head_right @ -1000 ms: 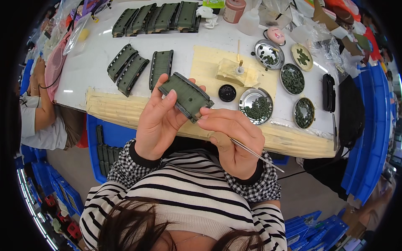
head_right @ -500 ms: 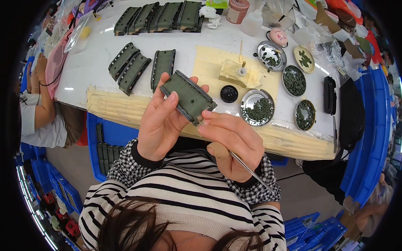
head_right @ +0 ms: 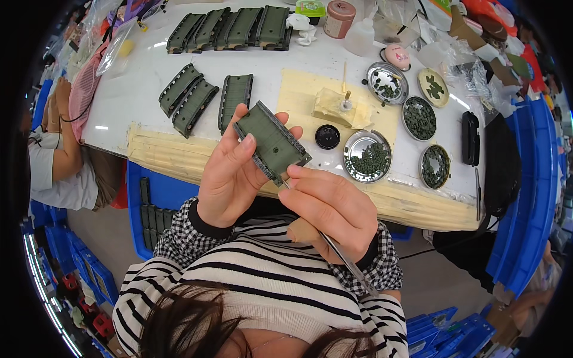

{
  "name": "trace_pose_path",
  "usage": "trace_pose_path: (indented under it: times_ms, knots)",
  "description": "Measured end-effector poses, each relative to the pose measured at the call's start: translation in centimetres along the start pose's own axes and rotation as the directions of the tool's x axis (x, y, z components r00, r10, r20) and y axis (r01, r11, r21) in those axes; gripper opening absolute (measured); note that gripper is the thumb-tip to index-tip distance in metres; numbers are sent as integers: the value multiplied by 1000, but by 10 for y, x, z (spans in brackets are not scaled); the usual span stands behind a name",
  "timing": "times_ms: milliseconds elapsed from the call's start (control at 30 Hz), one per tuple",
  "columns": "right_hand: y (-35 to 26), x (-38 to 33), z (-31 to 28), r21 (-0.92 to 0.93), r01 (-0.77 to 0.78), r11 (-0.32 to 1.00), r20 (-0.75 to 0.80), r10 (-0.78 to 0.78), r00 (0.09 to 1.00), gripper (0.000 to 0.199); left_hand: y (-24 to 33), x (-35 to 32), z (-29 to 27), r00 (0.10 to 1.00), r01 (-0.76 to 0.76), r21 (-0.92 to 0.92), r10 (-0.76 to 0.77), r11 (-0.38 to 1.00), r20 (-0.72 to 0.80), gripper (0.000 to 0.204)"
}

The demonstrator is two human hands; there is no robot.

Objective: Manually assembling and applying details to plastic toy tank models at a factory workbench.

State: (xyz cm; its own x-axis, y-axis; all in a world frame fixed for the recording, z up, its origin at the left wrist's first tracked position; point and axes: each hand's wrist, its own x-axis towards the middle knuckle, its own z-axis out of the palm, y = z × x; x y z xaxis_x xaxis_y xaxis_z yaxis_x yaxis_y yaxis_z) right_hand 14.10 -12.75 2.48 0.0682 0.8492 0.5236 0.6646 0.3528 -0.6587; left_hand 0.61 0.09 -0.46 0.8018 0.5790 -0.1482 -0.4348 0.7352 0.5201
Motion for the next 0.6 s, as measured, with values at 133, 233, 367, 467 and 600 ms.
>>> trace_pose_path:
  times_ms: [133,233,367,467,600]
  knots:
    - [0,-1,2,20,-1,1000,-26,2,1000,37,-2,0,-1,1000,-11,-5,11,1000,10,42]
    - [-3,0,0,16,-6,1000,-15,6,1000,36,-2,-1,0,1000,-17,-8,17,1000,15,41]
    - [1,-2,2,34,-1,999,-41,2,999,34,-1,-1,1,1000,-13,-6,13,1000,11,40]
    - [1,-7,6,146,-23,989,-161,47,986,31,0,0,2,1000,16,-28,-16,999,15,36]
    - [9,-13,16,329,75,941,-443,84,892,45,-1,5,-5,996,72,-163,-79,984,-34,28]
